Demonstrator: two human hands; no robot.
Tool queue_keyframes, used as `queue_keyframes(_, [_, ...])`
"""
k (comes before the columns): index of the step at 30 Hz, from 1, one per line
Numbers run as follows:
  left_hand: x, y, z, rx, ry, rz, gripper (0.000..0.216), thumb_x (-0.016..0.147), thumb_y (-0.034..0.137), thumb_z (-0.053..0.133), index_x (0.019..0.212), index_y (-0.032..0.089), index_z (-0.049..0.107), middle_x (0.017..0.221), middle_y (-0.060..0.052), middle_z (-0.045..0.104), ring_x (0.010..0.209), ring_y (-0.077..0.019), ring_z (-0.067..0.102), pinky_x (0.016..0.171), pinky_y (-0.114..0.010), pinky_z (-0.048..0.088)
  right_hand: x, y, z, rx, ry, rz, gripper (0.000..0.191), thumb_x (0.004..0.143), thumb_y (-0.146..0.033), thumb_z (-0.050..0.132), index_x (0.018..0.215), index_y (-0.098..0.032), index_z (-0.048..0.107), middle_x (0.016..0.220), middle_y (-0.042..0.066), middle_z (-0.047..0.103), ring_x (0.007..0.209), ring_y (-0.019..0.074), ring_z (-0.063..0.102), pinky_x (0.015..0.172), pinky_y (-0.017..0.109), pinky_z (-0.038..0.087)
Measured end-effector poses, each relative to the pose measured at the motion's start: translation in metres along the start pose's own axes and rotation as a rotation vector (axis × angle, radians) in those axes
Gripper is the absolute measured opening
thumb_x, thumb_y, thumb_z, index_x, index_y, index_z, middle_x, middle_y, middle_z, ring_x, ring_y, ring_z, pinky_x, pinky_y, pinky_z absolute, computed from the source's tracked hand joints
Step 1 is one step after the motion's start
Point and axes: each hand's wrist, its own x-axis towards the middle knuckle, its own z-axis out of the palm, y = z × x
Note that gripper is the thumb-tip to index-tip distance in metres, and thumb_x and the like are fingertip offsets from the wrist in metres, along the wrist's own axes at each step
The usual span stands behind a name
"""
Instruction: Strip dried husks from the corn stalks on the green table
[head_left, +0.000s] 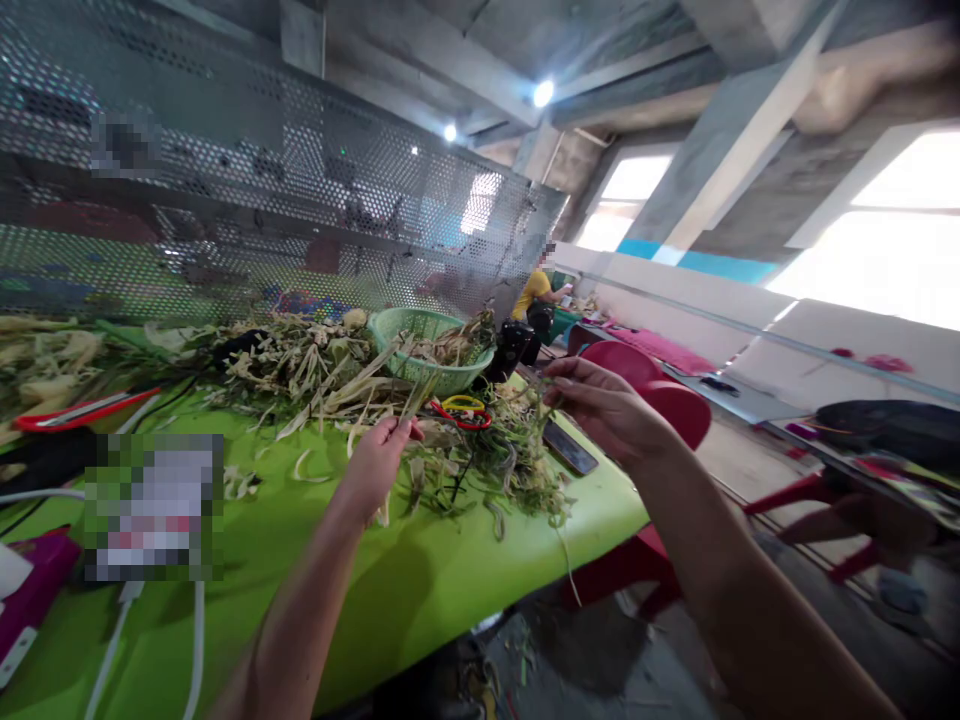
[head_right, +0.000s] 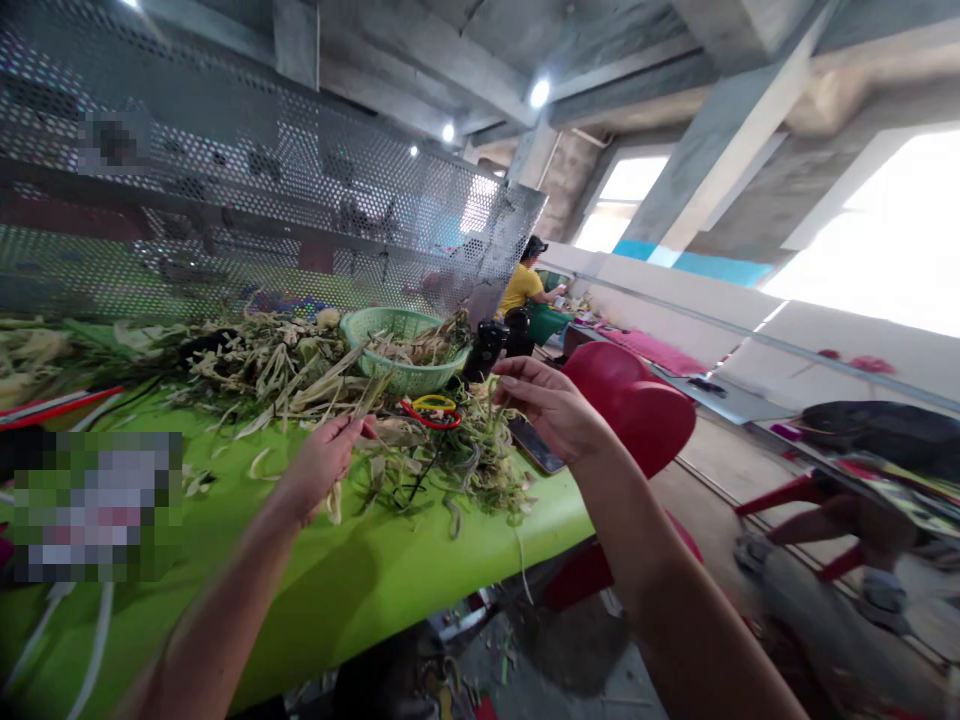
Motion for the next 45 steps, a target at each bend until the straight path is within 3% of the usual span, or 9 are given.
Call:
queue_keyframes(6, [-0.002,0.005,0.003,-0.026,-0.028,0.030,0.026,0.080,0.043,0.057,0.080,0.017,0.062,0.063,0.002,0.053,0.043,-0.0049,0.024,0.043,-0.020,0.018,0.004,0.008,0.041,0.038,-0.176,0.082,0.026,0.070,-0.028,0.075,0.091,-0.018,0.064,0.077,0.001,0.059,0.062,0.0099,0.055,0.058,0.023,0.048])
queue_keyframes(10, [-0.001,0.005,0.005,-0.074,-0.030,0.041,0.029,0.079,0.045,0.057,0.080,0.016,0.061,0.066,0.001,0.056,0.042,-0.0038,0.023,0.042,-0.020,0.017,0.010,0.017,0.070,-0.013,-0.299,0.112,0.026,0.072,-0.030,0.074,0.092,-0.017,0.063,0.075,0.000,0.059,0.053,0.0058,0.046,0.045,0.018,0.039])
queue_keyframes(14, [0.002,0.004,0.005,-0.081,-0.025,0.013,0.031,0.079,0.047,0.057,0.083,0.016,0.062,0.051,0.007,0.038,0.041,-0.0045,0.019,0.043,-0.021,0.013,0.015,0.020,0.088,-0.040,-0.403,0.115,0.027,0.074,-0.028,0.073,0.096,-0.016,0.064,0.082,0.001,0.060,0.055,0.0047,0.045,0.040,0.016,0.030])
queue_keyframes(17, [0.002,0.002,0.005,-0.095,-0.043,-0.008,0.034,0.079,0.049,0.058,0.088,0.017,0.064,0.049,0.009,0.027,0.041,-0.0051,0.019,0.044,-0.021,0.013,0.017,0.020,0.095,-0.038,-0.462,0.102,0.027,0.075,-0.028,0.072,0.098,-0.017,0.064,0.087,0.002,0.062,0.066,0.0074,0.053,0.050,0.017,0.039])
queue_keyframes(21, [0.001,0.002,0.008,-0.111,-0.073,-0.025,0.036,0.077,0.052,0.061,0.085,0.017,0.064,0.047,0.009,0.026,0.041,-0.0053,0.020,0.045,-0.022,0.014,0.018,0.020,0.100,0.007,-0.507,0.080,0.026,0.076,-0.029,0.072,0.097,-0.017,0.063,0.091,0.004,0.066,0.083,0.0137,0.061,0.076,0.028,0.049])
queue_keyframes(26, [0.000,0.004,0.009,-0.110,-0.132,-0.028,0.038,0.074,0.053,0.063,0.084,0.016,0.065,0.059,0.003,0.052,0.043,-0.0044,0.025,0.044,-0.022,0.015,0.020,0.021,0.099,-0.014,-0.467,0.053,0.025,0.075,-0.031,0.072,0.095,-0.018,0.063,0.088,0.003,0.068,0.081,0.0146,0.064,0.079,0.031,0.049])
queue_keyframes(29, [0.001,0.003,0.009,-0.064,-0.148,-0.028,0.039,0.074,0.053,0.062,0.084,0.015,0.065,0.068,0.000,0.058,0.043,-0.0037,0.027,0.044,-0.022,0.016,0.022,0.023,0.096,-0.056,-0.412,0.033,0.025,0.073,-0.030,0.074,0.092,-0.018,0.064,0.085,0.002,0.067,0.078,0.0128,0.062,0.075,0.028,0.048])
queue_keyframes(37, [0.001,0.002,0.008,-0.036,-0.149,-0.003,0.036,0.076,0.051,0.062,0.075,0.015,0.056,0.066,0.003,0.053,0.042,-0.0031,0.026,0.043,-0.022,0.014,0.024,0.033,0.092,-0.248,-0.355,-0.074,0.022,0.076,-0.033,0.070,0.091,-0.017,0.065,0.076,0.001,0.062,0.064,0.0110,0.053,0.057,0.025,0.039])
queue_keyframes(45, [0.000,-0.001,0.007,-0.078,-0.123,-0.026,0.036,0.074,0.050,0.064,0.074,0.017,0.051,0.065,0.003,0.050,0.047,-0.0043,0.032,0.044,-0.019,0.021,0.011,0.030,0.102,-0.530,-0.283,-0.317,0.015,0.078,-0.033,0.069,0.087,-0.021,0.068,0.082,0.002,0.065,0.070,0.0148,0.056,0.064,0.027,0.042])
